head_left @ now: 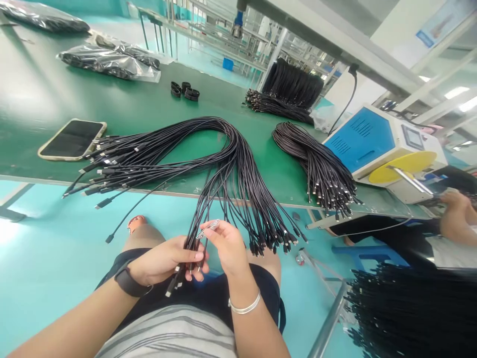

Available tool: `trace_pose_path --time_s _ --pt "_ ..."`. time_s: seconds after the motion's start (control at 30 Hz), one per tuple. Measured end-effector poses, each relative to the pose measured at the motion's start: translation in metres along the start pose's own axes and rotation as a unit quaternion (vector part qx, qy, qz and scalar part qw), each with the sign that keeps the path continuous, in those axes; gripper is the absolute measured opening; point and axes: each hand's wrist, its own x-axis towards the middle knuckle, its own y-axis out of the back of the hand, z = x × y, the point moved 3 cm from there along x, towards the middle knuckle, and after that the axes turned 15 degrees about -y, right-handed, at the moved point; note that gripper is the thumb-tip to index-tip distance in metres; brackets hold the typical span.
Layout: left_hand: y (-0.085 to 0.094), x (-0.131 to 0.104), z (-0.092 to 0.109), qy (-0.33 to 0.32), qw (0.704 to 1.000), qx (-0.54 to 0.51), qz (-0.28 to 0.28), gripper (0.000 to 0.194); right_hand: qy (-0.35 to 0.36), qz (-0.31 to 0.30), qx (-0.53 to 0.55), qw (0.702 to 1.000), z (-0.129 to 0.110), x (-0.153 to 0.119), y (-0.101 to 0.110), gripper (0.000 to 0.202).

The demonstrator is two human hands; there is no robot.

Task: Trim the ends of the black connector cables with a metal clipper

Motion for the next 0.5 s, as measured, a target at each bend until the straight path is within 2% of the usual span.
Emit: trace_pose_path --time_s 0.1,0.2,0.37,0.5 --pt "-0.005 -0.001 -0.002 -0.003 1.0 0.014 0.004 0.034 0.007 0.006 0.025 1.0 -0.001 0.0 -0.001 0.016" --pt "-0.01 -0.003 -0.001 -0.02 0.997 0.077 0.021 0.034 0.018 0.012 0.055 0.998 0.001 -0.006 0.004 0.018" --pt "-0.016 -0.005 0.005 -0.081 0.975 0.168 0.121 0.033 0.079 0.091 0.127 0.985 0.012 -0.029 0.016 0.018" --pt "-0.021 -0.003 0.007 -0.092 0.967 0.165 0.168 0.039 0.041 0.071 0.176 0.981 0.02 -0.041 0.014 0.021"
